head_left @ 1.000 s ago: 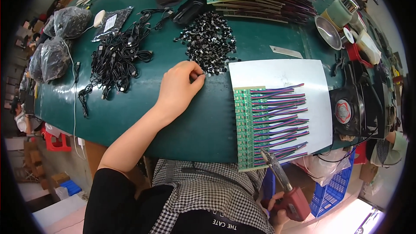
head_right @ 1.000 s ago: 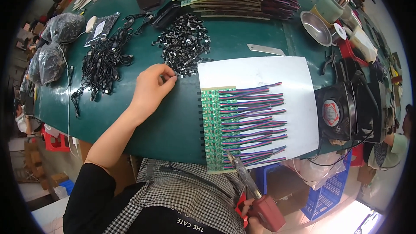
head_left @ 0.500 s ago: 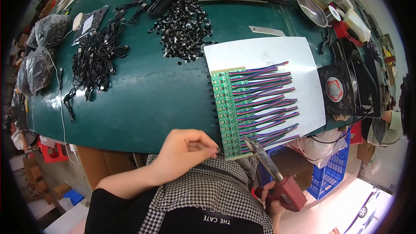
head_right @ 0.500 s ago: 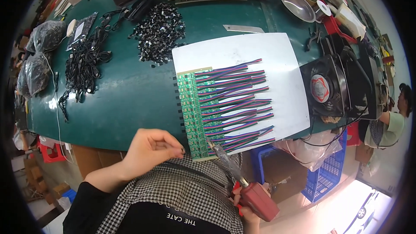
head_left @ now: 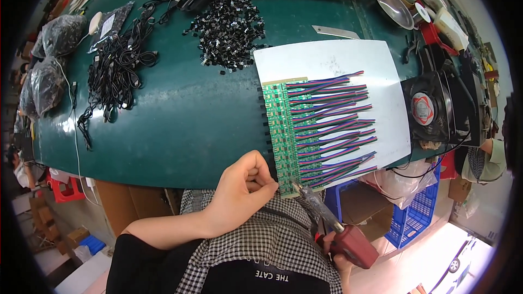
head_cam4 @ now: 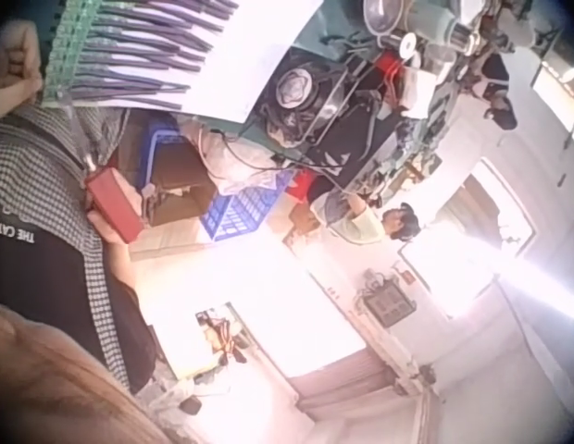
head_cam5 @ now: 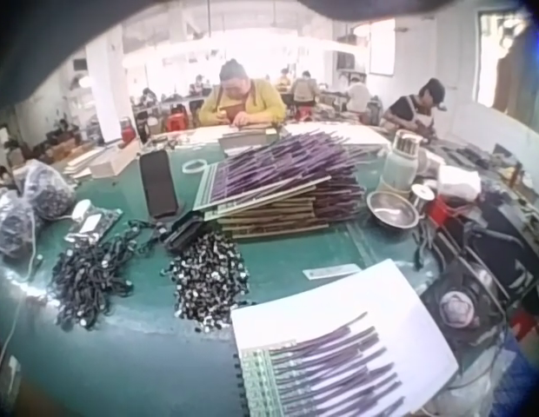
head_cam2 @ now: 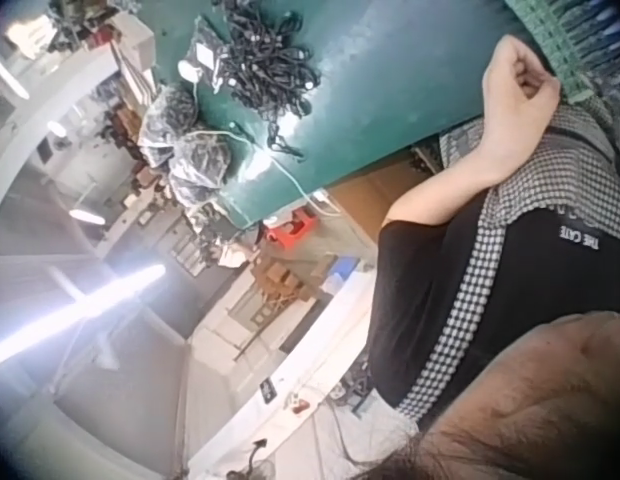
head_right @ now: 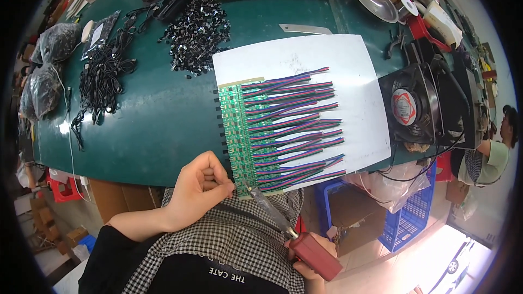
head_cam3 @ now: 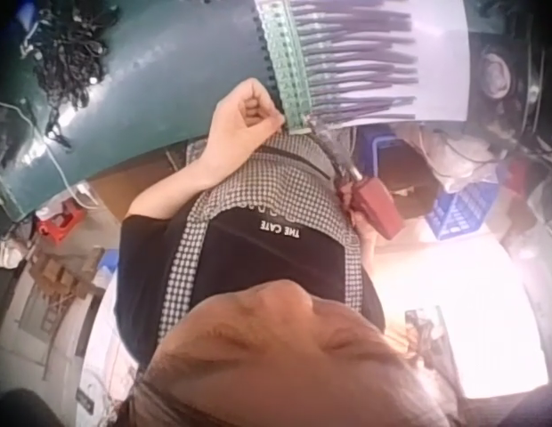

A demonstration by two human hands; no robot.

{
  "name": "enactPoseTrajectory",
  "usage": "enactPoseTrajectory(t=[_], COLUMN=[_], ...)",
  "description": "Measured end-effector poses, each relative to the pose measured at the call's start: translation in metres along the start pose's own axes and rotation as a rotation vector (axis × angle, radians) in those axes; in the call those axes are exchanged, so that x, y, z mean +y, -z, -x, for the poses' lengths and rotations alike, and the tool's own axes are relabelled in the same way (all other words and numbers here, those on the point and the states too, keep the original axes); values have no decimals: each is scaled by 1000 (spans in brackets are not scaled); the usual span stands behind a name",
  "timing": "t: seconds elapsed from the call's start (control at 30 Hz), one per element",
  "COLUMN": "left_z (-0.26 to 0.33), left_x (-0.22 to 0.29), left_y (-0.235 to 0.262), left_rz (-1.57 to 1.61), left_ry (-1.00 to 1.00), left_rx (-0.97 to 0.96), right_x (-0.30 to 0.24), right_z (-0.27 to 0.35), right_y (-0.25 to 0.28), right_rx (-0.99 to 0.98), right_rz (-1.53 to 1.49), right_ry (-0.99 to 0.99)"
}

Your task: The person attaches electronic components onto circuit boards by picking them up from the table, positioning them on the boards by hand, and soldering them using a soldering gun.

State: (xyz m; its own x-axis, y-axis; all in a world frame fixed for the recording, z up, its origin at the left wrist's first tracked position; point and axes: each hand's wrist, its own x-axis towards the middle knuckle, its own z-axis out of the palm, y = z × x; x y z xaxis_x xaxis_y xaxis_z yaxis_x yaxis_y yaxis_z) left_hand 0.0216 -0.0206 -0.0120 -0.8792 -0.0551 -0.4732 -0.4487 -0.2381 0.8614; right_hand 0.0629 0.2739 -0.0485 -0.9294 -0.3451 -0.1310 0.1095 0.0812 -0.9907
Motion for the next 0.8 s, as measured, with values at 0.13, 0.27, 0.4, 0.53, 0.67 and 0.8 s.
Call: enactPoseTrajectory(t=[0.13,0.27,0.4,0.53,0.67,0.8], left_z=[0,-1,-1,-1,-2,-3], left_x=[0,0,0,1,0,0], left_y=[0,-1,-1,-1,0,0], left_rz=[8,-6,-1,-13,-27,-16], left_ry=[-8,-16,-9,-7,-8,6], left_rx=[11,8,8,10,5,6], right_x=[15,23,1,13,24,24], right_z=[10,17,2,11,16,13], right_y=[15,21,12,15,25,24], right_rx=[-20,-33,-71,-30,-53,-69], right_rz=[118,236,91,93,237,255], right_ry=[53,56,-82,-57,28,57])
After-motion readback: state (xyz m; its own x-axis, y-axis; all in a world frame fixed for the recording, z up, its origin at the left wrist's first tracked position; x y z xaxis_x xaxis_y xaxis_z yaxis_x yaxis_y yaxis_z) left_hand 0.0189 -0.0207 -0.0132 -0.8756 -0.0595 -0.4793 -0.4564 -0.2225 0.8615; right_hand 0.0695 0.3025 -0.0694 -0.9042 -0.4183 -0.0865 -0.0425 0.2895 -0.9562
